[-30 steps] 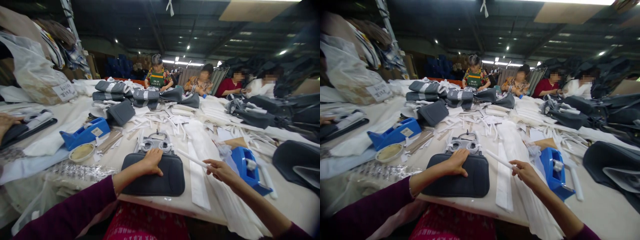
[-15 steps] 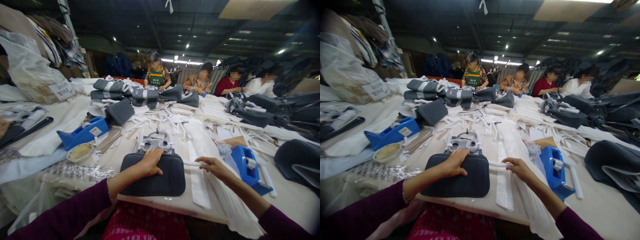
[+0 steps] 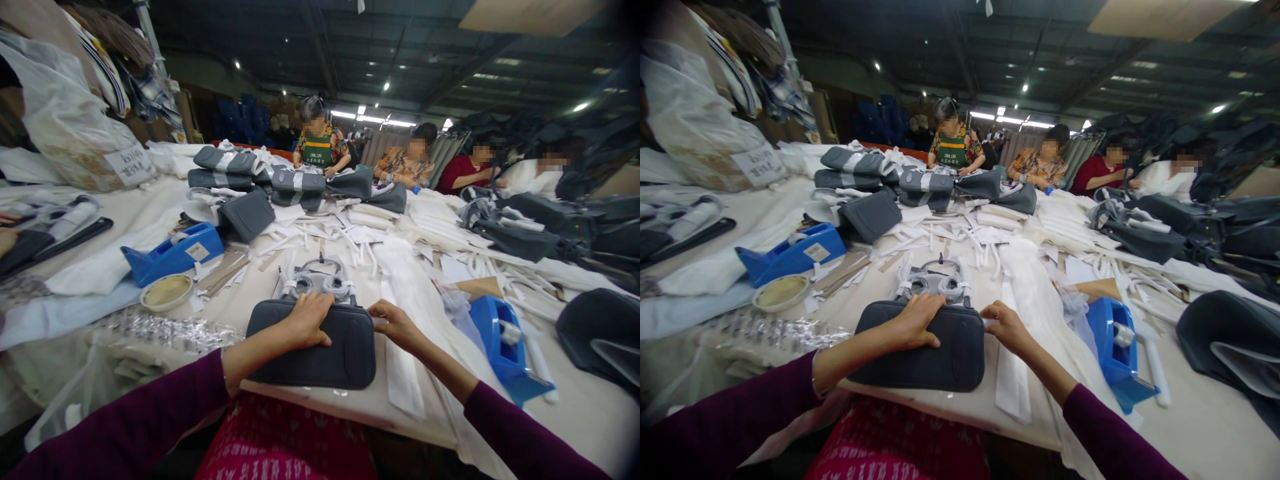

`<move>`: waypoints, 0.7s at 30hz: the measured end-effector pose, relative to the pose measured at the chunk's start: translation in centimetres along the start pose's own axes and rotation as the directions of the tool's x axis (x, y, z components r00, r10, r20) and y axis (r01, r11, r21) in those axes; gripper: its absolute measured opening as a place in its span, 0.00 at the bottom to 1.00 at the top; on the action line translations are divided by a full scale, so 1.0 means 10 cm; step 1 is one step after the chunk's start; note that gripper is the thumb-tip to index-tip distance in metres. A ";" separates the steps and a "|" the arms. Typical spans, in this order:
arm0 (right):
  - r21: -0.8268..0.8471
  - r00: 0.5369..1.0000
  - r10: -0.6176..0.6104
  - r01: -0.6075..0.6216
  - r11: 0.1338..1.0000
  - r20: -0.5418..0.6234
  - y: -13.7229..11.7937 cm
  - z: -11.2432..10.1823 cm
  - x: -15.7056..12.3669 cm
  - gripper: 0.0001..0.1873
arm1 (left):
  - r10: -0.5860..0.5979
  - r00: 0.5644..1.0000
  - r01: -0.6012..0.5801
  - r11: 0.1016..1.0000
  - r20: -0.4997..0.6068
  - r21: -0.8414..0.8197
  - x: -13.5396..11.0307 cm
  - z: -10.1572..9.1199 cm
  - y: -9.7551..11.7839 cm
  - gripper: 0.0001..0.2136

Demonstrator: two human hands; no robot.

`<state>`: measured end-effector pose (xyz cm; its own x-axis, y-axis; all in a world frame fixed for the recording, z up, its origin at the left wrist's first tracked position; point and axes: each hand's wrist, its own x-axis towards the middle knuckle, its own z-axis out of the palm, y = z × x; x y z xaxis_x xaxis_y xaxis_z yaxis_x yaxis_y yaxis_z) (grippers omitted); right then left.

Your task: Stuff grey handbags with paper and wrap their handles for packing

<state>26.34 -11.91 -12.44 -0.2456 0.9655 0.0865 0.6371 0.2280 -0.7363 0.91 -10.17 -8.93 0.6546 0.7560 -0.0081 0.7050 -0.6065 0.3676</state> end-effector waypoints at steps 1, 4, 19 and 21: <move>-0.024 1.000 0.017 -0.018 1.000 -0.024 0.00 -0.02 -0.03 0.07 | 0.003 1.000 -0.003 1.000 0.001 -0.002 0.00 0.00 0.00 0.32; -0.047 0.996 -0.009 0.005 0.999 -0.086 -0.06 0.00 -0.06 0.10 | 0.010 1.000 -0.010 1.000 -0.002 -0.013 -0.01 -0.03 0.01 0.31; 0.546 0.977 0.158 -0.213 0.810 0.146 -0.21 0.16 0.12 0.18 | 0.049 0.997 -0.052 0.997 -0.060 -0.049 -0.10 -0.02 0.00 0.30; 0.591 0.972 0.172 -0.233 0.772 0.159 -0.20 0.23 0.16 0.21 | 0.046 0.997 -0.048 0.998 -0.062 -0.038 -0.10 -0.02 0.00 0.30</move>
<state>22.97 -11.10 -12.36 -0.2455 0.9579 -0.1492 0.1169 -0.1236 -0.9854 0.23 -10.84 -8.75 0.6681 0.7412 0.0660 0.6618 -0.6324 0.4027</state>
